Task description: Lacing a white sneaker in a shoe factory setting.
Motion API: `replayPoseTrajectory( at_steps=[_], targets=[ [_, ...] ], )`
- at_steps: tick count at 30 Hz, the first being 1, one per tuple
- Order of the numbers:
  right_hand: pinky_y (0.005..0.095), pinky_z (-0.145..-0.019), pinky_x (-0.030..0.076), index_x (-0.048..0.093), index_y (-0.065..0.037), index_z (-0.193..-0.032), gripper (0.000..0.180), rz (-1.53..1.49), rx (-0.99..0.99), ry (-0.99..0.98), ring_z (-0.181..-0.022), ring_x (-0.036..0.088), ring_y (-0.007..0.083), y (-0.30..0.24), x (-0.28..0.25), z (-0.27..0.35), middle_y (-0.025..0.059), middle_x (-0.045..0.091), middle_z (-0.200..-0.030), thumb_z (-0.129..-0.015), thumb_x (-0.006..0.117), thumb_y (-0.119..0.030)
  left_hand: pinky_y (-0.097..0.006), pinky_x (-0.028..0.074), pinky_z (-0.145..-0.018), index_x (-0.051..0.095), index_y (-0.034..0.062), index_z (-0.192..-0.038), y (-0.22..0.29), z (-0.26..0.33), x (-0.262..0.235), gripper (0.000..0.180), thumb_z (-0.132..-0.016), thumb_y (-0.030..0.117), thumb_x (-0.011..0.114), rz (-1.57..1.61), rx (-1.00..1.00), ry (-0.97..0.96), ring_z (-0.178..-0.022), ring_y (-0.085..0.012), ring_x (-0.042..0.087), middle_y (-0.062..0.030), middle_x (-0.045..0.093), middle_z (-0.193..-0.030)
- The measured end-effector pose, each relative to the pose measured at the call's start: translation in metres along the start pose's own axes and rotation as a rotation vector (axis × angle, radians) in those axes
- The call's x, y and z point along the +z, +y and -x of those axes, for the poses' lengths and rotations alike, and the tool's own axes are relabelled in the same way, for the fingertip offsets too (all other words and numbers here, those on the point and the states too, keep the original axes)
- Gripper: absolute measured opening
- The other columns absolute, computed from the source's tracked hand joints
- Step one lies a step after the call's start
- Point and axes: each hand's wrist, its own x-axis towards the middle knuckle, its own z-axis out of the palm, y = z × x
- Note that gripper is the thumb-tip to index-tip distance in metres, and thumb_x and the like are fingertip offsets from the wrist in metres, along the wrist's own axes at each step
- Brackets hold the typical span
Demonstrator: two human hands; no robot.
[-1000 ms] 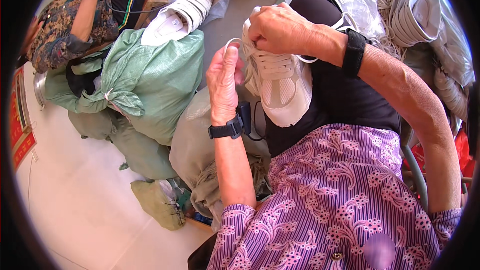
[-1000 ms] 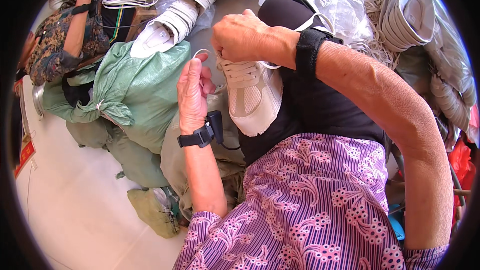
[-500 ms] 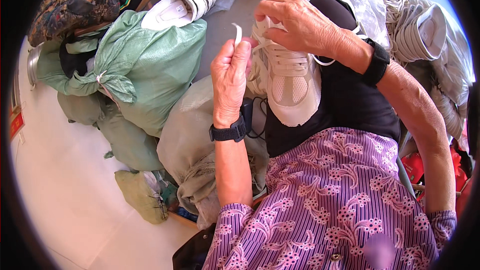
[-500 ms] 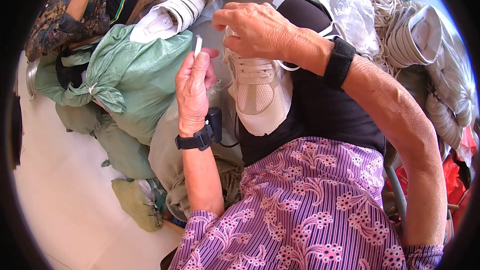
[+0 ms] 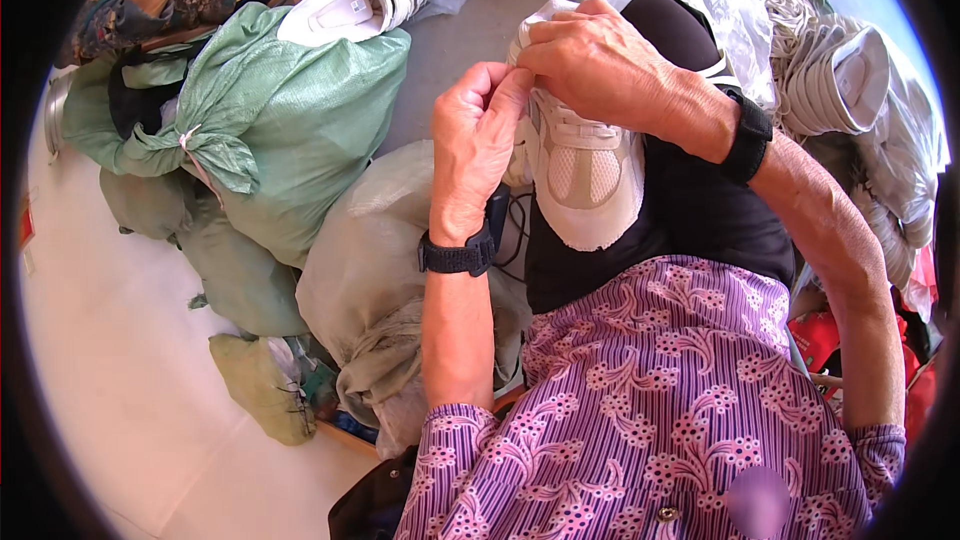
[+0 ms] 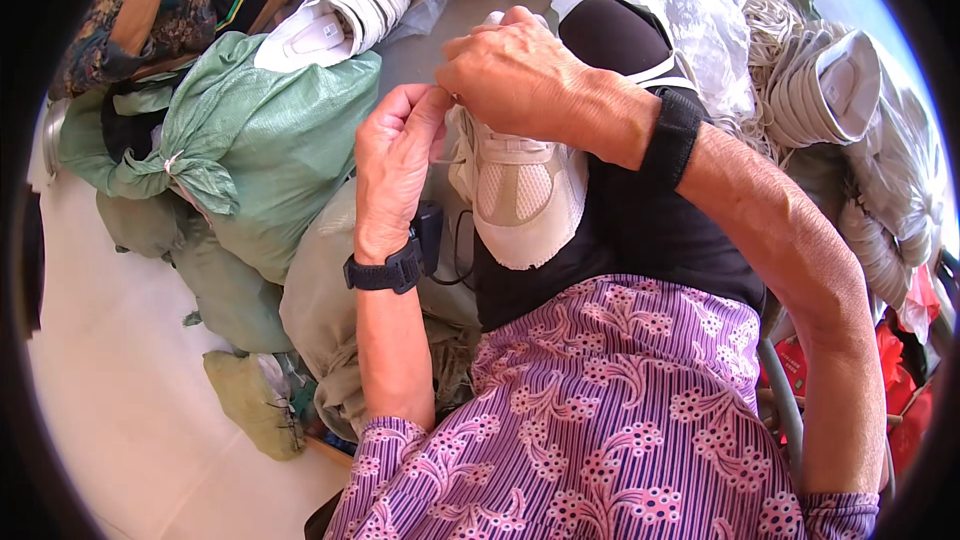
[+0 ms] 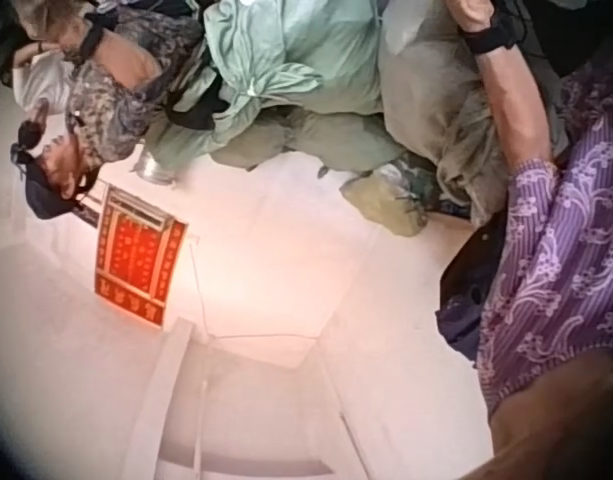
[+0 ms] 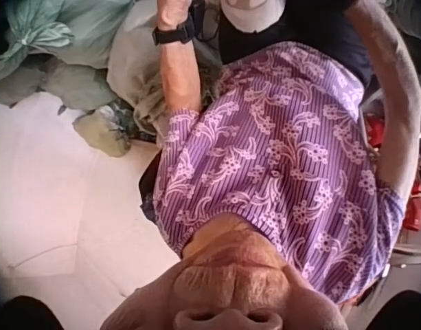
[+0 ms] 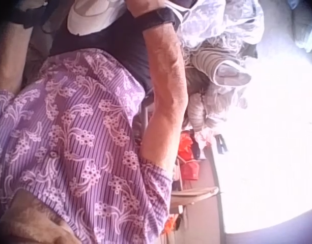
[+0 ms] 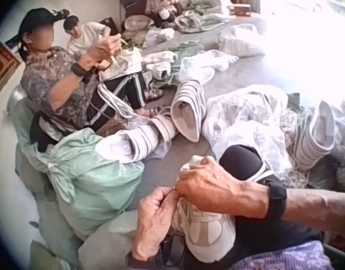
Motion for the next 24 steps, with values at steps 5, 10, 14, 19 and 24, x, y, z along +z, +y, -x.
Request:
replayPoseTrajectory(
  at_steps=[5, 10, 14, 19, 24],
  targets=[
    [0.0412, -0.071, 0.051, 0.067, -0.006, -0.090, 0.016, -0.142, 0.165, 0.000, -0.080, 0.063, 0.0331, 0.011, -0.019, 0.009, 0.0124, 0.065, -0.086, -0.079, 0.056, -0.012, -0.018, 0.029, -0.052, 0.068, 0.0013, -0.092, -0.007, 0.000, 0.003, 0.017, -0.087, 0.018, 0.068, -0.057, 0.009, 0.147, -0.061, 0.0002, 0.038, 0.0084, 0.054, -0.074],
    [0.0410, -0.072, 0.050, 0.069, -0.006, -0.088, 0.016, -0.244, 0.212, -0.090, -0.080, 0.064, 0.0311, 0.017, -0.018, 0.017, 0.0118, 0.065, -0.084, -0.080, 0.057, -0.014, -0.017, 0.032, -0.054, 0.068, 0.0004, -0.091, -0.017, -0.001, 0.006, 0.017, -0.086, 0.017, 0.069, -0.043, -0.009, 0.165, -0.064, 0.0002, 0.041, 0.0081, 0.056, -0.077],
    [0.0406, -0.072, 0.050, 0.070, -0.009, -0.090, 0.017, -0.239, 0.167, -0.072, -0.080, 0.064, 0.0308, 0.019, -0.012, 0.018, 0.0107, 0.065, -0.083, -0.080, 0.057, -0.014, -0.017, 0.035, -0.056, 0.067, -0.0004, -0.090, -0.014, -0.003, 0.007, 0.016, -0.085, 0.015, 0.069, -0.050, -0.050, 0.145, -0.065, -0.0011, 0.044, 0.0073, 0.058, -0.077],
    [0.0401, -0.071, 0.050, 0.071, -0.011, -0.091, 0.018, -0.244, 0.133, -0.065, -0.081, 0.064, 0.0298, 0.021, -0.010, 0.017, 0.0097, 0.065, -0.083, -0.080, 0.057, -0.015, -0.019, 0.038, -0.055, 0.067, -0.0006, -0.088, -0.016, -0.010, 0.009, 0.014, -0.085, 0.013, 0.068, -0.125, 0.001, 0.115, -0.063, -0.0027, 0.045, 0.0065, 0.060, -0.076],
    [0.0413, -0.071, 0.050, 0.071, -0.011, -0.091, 0.019, -0.196, 0.117, -0.085, -0.081, 0.064, 0.0302, 0.022, -0.008, 0.015, 0.0106, 0.065, -0.084, -0.082, 0.055, -0.017, -0.022, 0.041, -0.053, 0.066, -0.0002, -0.090, -0.027, -0.022, 0.017, 0.016, -0.087, 0.015, 0.066, -0.459, 0.255, 0.147, -0.059, -0.0049, 0.050, 0.0019, 0.062, -0.074]
  ],
)
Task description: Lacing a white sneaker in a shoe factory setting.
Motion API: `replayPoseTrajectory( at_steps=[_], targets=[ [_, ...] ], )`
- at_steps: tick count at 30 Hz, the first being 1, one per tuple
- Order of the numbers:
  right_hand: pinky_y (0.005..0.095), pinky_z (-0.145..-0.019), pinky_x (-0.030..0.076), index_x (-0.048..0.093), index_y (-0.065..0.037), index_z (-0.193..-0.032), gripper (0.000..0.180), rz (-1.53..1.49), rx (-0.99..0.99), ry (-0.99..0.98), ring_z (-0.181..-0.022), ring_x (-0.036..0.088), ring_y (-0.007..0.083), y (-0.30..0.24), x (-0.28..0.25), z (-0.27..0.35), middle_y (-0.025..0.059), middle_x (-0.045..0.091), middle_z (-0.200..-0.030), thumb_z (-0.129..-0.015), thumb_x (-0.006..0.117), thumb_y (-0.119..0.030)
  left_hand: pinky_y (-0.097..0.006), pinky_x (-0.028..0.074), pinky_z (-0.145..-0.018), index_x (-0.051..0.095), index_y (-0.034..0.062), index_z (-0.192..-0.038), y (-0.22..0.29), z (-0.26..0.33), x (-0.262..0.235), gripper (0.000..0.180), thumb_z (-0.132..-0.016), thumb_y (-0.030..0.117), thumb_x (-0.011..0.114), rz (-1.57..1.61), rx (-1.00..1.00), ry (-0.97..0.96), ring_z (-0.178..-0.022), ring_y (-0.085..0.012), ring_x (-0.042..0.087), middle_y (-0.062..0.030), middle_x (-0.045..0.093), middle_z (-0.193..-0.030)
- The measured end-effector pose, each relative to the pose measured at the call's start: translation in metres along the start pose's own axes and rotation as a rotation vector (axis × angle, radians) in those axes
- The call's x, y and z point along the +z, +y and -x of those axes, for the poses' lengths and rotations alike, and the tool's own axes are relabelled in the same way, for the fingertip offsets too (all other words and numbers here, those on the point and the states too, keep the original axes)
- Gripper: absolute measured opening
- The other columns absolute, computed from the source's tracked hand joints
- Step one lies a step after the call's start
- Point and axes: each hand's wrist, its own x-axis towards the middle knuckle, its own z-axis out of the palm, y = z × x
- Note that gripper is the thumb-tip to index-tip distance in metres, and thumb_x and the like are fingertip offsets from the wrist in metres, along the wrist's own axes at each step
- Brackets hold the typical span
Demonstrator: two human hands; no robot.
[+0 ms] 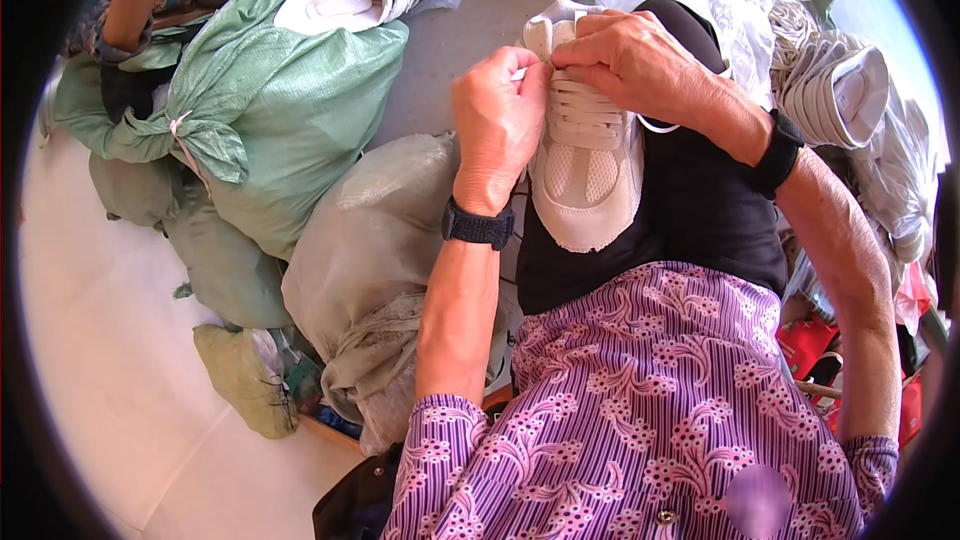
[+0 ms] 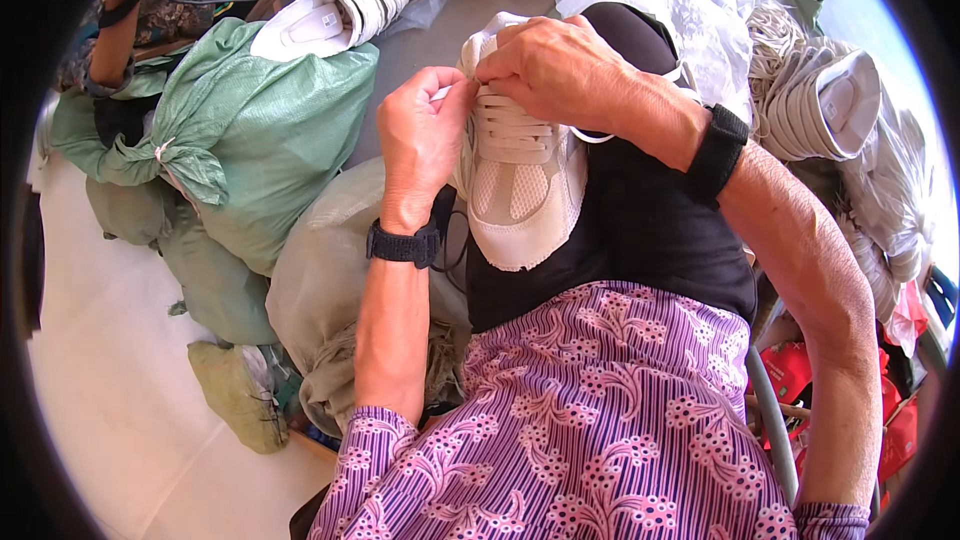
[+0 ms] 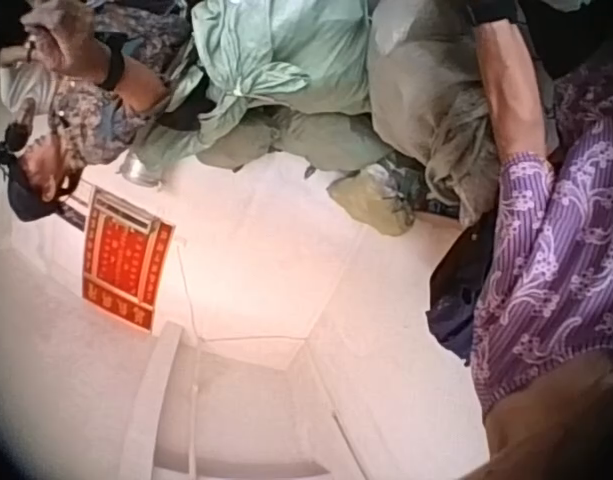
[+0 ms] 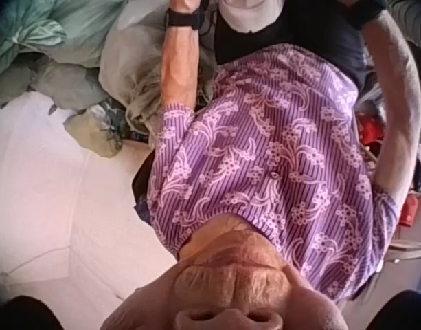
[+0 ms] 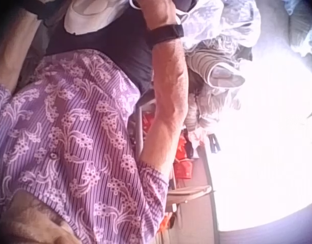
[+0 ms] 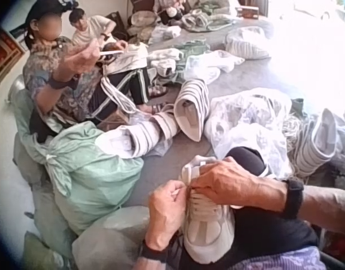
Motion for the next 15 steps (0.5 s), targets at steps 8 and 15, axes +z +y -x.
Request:
replayPoseTrajectory(
  at_steps=[8, 15],
  targets=[
    [0.0426, -0.070, 0.050, 0.072, -0.013, -0.083, 0.019, 0.030, 0.130, 0.028, -0.076, 0.065, 0.0323, -0.005, 0.010, -0.016, 0.0126, 0.067, -0.074, -0.074, 0.056, -0.014, -0.020, 0.028, -0.045, 0.060, 0.0076, -0.090, -0.008, 0.017, 0.003, 0.017, -0.089, 0.024, 0.065, 0.737, -0.436, -0.039, -0.050, -0.0017, 0.036, 0.0081, 0.046, -0.064],
    [0.0420, -0.068, 0.049, 0.063, -0.004, -0.069, 0.009, 0.088, 0.183, -0.066, -0.071, 0.063, 0.0340, -0.014, 0.013, -0.027, 0.0153, 0.063, -0.068, -0.069, 0.055, -0.008, -0.020, 0.025, -0.044, 0.061, 0.0092, -0.090, -0.012, 0.015, 0.003, 0.015, -0.089, 0.023, 0.066, 0.789, -0.518, -0.131, -0.048, -0.0017, 0.033, 0.0092, 0.043, -0.064]
  ],
)
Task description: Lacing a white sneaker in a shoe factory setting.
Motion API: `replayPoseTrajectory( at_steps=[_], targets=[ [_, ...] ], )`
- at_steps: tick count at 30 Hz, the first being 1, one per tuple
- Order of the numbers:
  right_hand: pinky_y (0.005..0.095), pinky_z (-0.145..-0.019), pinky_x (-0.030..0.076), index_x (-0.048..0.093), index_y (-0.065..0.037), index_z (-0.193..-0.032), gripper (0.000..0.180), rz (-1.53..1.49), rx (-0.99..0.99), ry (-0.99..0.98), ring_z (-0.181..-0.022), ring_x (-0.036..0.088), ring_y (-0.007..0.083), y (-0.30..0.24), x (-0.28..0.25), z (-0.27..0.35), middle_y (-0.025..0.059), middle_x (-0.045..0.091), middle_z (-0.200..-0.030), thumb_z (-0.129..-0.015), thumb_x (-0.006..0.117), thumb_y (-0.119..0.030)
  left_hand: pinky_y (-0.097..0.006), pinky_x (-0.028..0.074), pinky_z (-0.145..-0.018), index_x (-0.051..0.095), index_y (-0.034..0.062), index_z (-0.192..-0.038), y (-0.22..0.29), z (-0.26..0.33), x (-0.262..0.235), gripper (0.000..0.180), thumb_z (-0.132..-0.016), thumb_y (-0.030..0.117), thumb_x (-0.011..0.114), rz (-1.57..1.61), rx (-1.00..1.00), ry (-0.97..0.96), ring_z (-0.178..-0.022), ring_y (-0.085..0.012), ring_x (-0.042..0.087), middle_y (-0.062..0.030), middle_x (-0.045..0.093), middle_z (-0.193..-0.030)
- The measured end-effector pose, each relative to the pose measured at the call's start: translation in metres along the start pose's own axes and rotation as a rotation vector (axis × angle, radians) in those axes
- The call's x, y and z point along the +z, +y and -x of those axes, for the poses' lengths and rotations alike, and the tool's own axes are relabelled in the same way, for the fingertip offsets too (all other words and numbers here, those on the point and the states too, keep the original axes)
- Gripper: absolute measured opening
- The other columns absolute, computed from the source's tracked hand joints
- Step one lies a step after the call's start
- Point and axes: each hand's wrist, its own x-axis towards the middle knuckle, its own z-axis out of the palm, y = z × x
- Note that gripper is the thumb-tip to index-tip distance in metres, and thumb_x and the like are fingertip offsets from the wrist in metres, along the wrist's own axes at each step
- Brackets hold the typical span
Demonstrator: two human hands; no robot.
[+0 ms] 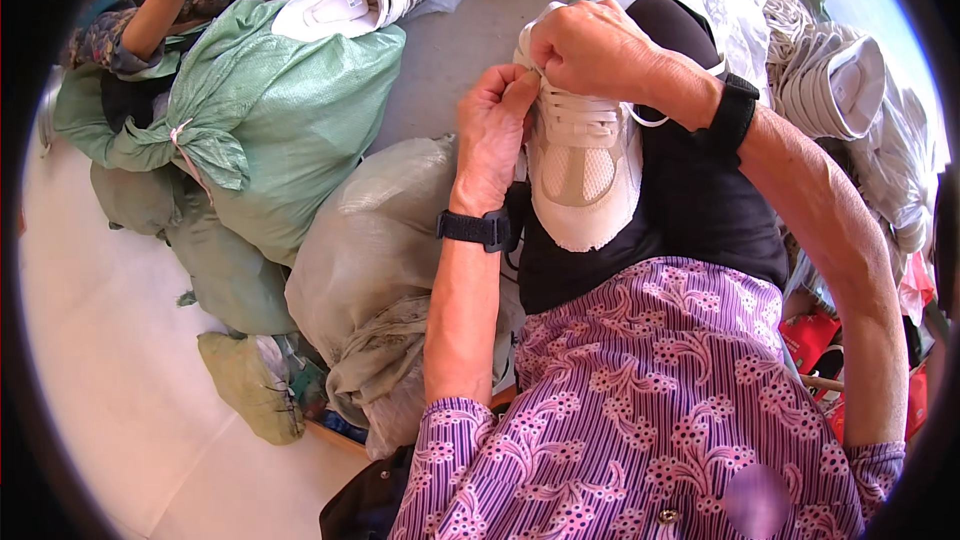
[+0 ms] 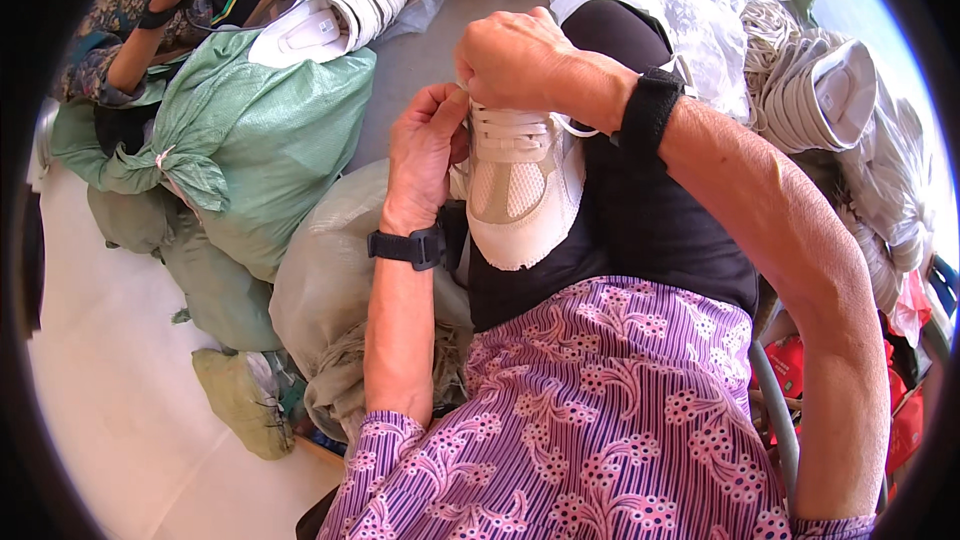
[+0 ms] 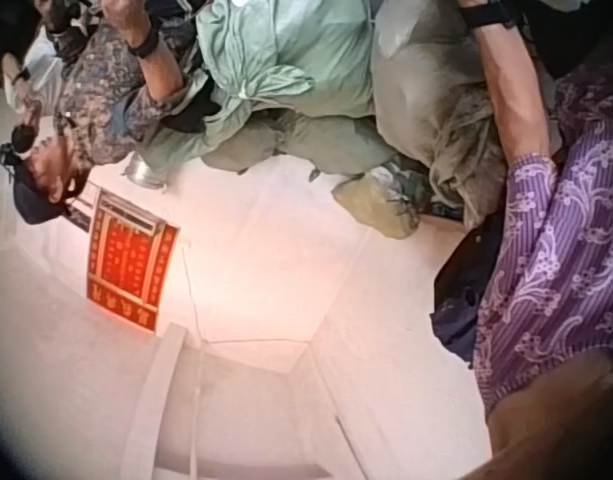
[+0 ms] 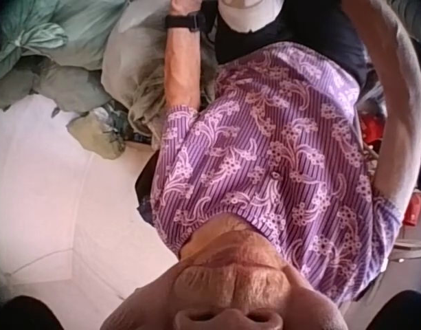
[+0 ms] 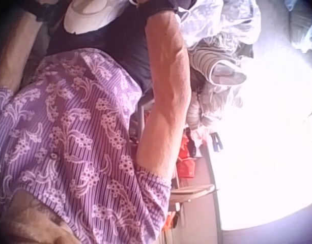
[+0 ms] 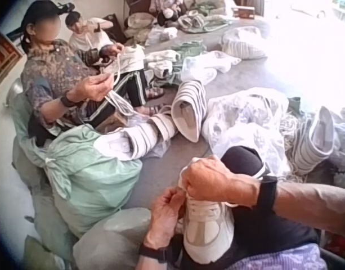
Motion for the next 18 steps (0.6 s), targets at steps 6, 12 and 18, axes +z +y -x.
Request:
replayPoseTrajectory(
  at_steps=[6, 12, 18],
  targets=[
    [0.0431, -0.069, 0.049, 0.064, -0.004, -0.069, 0.009, 0.308, -0.112, 0.010, -0.074, 0.065, 0.0325, 0.023, -0.013, 0.004, 0.0138, 0.065, -0.072, -0.070, 0.056, -0.009, -0.022, 0.030, -0.048, 0.060, 0.0062, -0.100, 0.018, 0.014, -0.021, 0.021, -0.093, 0.026, 0.060, 0.035, 0.060, -0.008, -0.050, -0.0044, 0.036, 0.0061, 0.043, -0.065],
    [0.0425, -0.072, 0.046, 0.058, -0.006, -0.075, 0.006, 0.420, -0.097, 0.110, -0.080, 0.060, 0.0295, 0.084, -0.061, 0.039, 0.0100, 0.059, -0.076, -0.075, 0.055, -0.011, -0.027, 0.036, -0.057, 0.058, 0.0058, -0.109, 0.050, 0.010, -0.061, 0.022, -0.096, 0.023, 0.053, 0.430, 0.146, -0.074, -0.056, -0.0088, 0.041, 0.0014, 0.050, -0.072],
    [0.0428, -0.080, 0.044, 0.064, -0.014, -0.096, 0.019, 0.243, -0.163, 0.168, -0.099, 0.055, 0.0239, 0.037, -0.026, 0.028, 0.0037, 0.059, -0.095, -0.077, 0.062, -0.015, -0.041, 0.044, -0.087, 0.062, 0.0078, -0.109, 0.058, 0.001, -0.081, 0.020, -0.096, 0.017, 0.049, 0.722, 0.295, -0.141, -0.083, -0.0200, 0.056, -0.0041, 0.063, -0.089]
  ],
)
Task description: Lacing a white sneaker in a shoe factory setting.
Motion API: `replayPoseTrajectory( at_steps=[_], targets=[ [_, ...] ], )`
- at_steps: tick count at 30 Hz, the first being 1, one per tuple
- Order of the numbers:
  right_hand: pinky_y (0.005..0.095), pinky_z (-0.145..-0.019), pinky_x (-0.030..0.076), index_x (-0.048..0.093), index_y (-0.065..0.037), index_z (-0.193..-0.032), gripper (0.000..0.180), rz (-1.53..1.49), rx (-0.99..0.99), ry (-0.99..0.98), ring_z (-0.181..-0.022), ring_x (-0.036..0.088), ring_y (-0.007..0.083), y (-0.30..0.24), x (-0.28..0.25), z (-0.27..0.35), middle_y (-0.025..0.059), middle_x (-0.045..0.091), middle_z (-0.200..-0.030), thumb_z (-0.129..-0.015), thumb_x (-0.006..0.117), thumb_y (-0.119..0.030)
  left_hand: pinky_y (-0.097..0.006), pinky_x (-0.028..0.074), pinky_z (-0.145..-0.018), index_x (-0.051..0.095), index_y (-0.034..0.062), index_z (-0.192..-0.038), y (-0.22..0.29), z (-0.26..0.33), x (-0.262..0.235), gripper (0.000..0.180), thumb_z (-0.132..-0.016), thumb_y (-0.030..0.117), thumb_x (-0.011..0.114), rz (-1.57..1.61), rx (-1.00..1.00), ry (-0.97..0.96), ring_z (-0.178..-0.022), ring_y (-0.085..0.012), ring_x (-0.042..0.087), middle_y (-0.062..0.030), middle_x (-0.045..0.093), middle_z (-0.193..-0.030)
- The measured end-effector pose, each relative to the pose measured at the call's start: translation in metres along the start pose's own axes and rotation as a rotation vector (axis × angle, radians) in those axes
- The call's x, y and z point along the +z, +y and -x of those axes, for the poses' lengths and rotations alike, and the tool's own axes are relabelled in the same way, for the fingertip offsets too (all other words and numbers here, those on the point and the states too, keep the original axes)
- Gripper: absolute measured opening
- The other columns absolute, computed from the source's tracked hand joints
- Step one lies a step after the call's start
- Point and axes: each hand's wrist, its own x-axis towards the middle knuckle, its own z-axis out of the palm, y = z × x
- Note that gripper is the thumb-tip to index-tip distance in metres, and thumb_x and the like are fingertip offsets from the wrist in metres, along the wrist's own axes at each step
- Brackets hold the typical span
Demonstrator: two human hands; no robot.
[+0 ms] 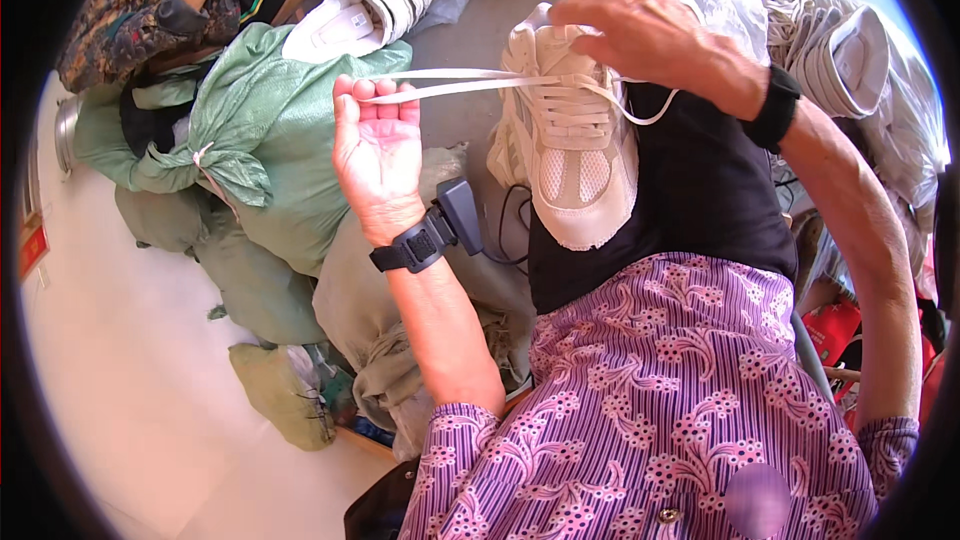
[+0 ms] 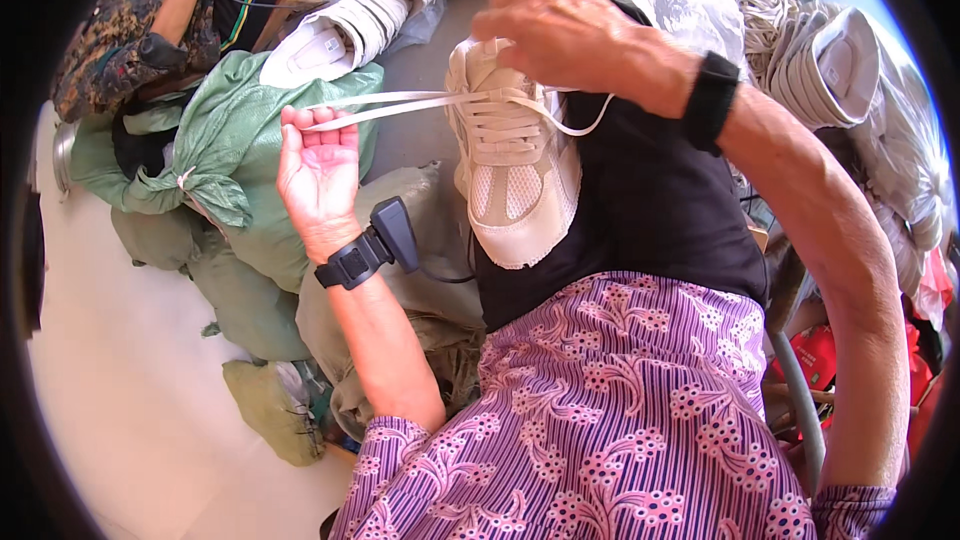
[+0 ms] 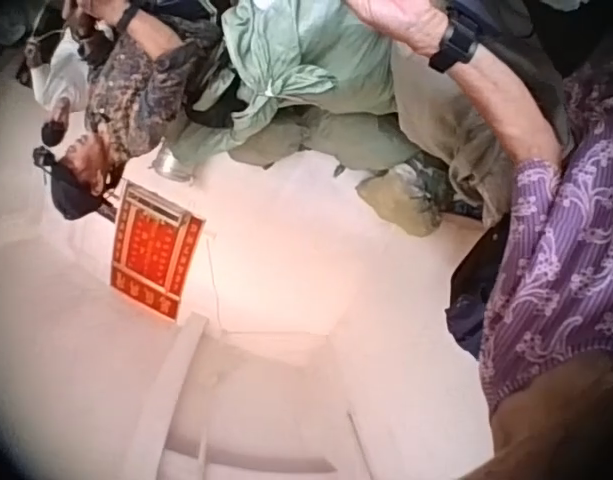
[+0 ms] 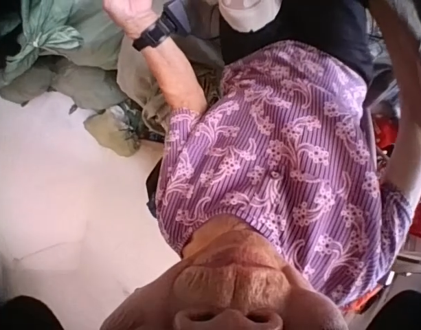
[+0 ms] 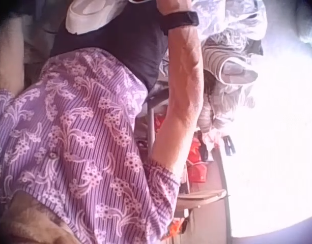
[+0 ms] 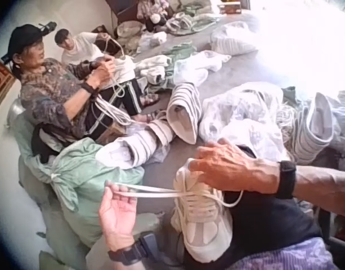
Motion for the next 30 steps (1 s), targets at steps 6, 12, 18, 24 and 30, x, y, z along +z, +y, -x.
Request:
replayPoseTrajectory(
  at_steps=[6, 12, 18, 24, 30],
  targets=[
    [0.0358, -0.077, 0.039, 0.061, -0.007, -0.081, 0.004, 0.143, -0.105, -0.054, -0.087, 0.055, 0.0187, -0.008, 0.016, -0.013, 0.0030, 0.059, -0.081, -0.077, 0.062, -0.008, -0.049, 0.038, -0.100, 0.062, 0.0122, -0.112, -0.018, -0.001, 0.015, 0.020, -0.093, 0.014, 0.055, 0.099, 0.050, 0.038, -0.102, -0.0245, 0.060, -0.0025, 0.068, -0.104],
    [0.0366, -0.076, 0.040, 0.063, -0.006, -0.082, 0.009, 0.217, -0.143, -0.103, -0.088, 0.058, 0.0202, -0.006, 0.016, -0.017, 0.0044, 0.062, -0.082, -0.076, 0.062, -0.012, -0.048, 0.038, -0.099, 0.062, 0.0048, -0.104, -0.025, 0.000, 0.025, 0.023, -0.098, 0.017, 0.044, 0.194, -0.005, -0.001, -0.102, -0.0266, 0.055, -0.0048, 0.066, -0.099],
    [0.0407, -0.072, 0.044, 0.061, -0.005, -0.076, 0.008, 0.255, -0.138, -0.004, -0.076, 0.058, 0.0272, 0.056, -0.018, 0.025, 0.0096, 0.058, -0.074, -0.073, 0.063, -0.012, -0.055, 0.033, -0.100, 0.058, 0.0093, -0.117, -0.045, 0.005, 0.022, 0.026, -0.097, 0.022, 0.048, 0.108, -0.091, -0.057, -0.112, -0.0282, 0.054, -0.0035, 0.064, -0.114],
    [0.0460, -0.075, 0.045, 0.061, -0.007, -0.089, 0.028, 0.468, 0.112, -0.283, -0.082, 0.060, 0.0317, 0.152, -0.062, 0.085, 0.0128, 0.062, -0.084, -0.069, 0.069, -0.026, -0.040, 0.043, -0.088, 0.051, 0.0069, -0.123, -0.075, 0.014, 0.027, 0.036, -0.099, 0.032, 0.045, -0.233, -0.267, 0.046, -0.095, -0.0230, 0.059, -0.0086, 0.064, -0.108],
    [0.0467, -0.073, 0.046, 0.062, -0.006, -0.088, 0.026, 0.472, 0.127, -0.212, -0.081, 0.060, 0.0338, 0.209, -0.061, 0.134, 0.0156, 0.063, -0.083, -0.073, 0.064, -0.026, -0.037, 0.045, -0.083, 0.049, 0.0044, -0.124, -0.077, 0.012, 0.019, 0.041, -0.099, 0.036, 0.043, -0.320, -0.313, 0.143, -0.087, -0.0211, 0.059, -0.0107, 0.064, -0.100]
  ],
)
